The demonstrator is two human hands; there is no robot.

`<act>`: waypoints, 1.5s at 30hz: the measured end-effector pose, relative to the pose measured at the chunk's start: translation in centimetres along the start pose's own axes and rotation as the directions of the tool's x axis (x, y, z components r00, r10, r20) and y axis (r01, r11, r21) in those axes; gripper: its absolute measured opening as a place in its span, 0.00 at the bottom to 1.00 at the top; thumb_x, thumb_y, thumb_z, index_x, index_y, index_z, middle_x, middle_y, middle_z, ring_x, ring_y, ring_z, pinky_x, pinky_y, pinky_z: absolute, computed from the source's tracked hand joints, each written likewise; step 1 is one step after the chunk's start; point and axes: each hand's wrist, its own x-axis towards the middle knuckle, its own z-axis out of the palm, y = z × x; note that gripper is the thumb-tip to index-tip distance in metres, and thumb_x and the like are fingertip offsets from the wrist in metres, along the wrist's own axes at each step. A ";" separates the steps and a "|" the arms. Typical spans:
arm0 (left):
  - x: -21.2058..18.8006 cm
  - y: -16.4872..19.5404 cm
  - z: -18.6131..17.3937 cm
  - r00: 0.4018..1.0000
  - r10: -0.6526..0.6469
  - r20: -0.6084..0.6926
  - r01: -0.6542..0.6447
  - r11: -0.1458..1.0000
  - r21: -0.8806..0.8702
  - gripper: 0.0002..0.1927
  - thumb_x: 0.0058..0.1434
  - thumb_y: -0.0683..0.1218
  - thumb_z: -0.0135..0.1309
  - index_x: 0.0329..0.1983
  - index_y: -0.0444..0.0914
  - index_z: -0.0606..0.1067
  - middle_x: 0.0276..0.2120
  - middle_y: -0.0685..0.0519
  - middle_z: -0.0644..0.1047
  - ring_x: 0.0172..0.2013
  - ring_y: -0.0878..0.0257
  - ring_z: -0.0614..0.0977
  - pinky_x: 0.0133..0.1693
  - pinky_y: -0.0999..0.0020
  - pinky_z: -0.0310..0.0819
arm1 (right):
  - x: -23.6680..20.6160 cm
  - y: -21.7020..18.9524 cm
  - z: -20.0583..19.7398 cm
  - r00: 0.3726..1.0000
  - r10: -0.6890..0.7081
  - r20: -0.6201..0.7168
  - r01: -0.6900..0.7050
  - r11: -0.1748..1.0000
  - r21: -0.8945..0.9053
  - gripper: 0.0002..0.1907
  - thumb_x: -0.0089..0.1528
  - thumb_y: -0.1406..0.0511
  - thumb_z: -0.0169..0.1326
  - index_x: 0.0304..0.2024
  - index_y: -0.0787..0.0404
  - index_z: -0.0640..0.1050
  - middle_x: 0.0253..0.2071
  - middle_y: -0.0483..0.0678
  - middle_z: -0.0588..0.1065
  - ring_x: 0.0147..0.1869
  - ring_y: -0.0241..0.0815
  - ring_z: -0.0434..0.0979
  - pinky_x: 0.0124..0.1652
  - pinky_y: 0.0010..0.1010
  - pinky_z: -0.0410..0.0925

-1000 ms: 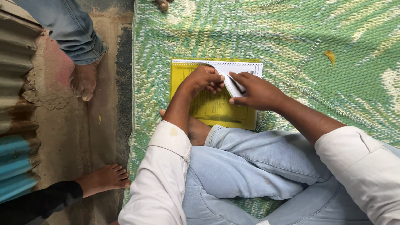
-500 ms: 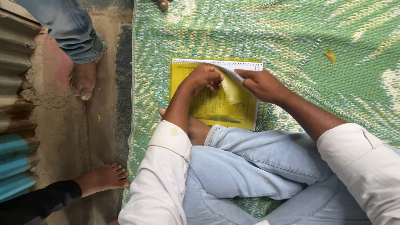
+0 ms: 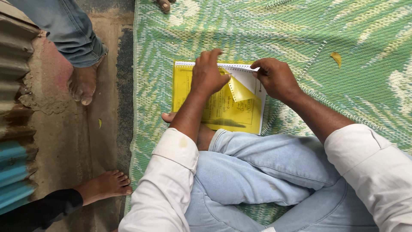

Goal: The person assembles a notebook by hand on a mat, first inserting a pink cover and paper into a spiral binding, then swapping for yellow covers and aligning multiple sheets of paper before tucking them into the spiral.

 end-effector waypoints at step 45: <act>-0.1 0.1 -2.1 0.925 0.282 0.256 -0.279 0.959 -0.046 0.11 0.40 0.42 0.67 0.27 0.43 0.79 0.49 0.49 0.76 0.50 0.48 0.77 0.50 0.55 0.74 | 0.3 1.2 -0.1 0.995 0.095 -0.043 -0.097 0.994 -0.057 0.12 0.63 0.68 0.59 0.50 0.62 0.81 0.45 0.55 0.78 0.42 0.48 0.81 0.44 0.39 0.74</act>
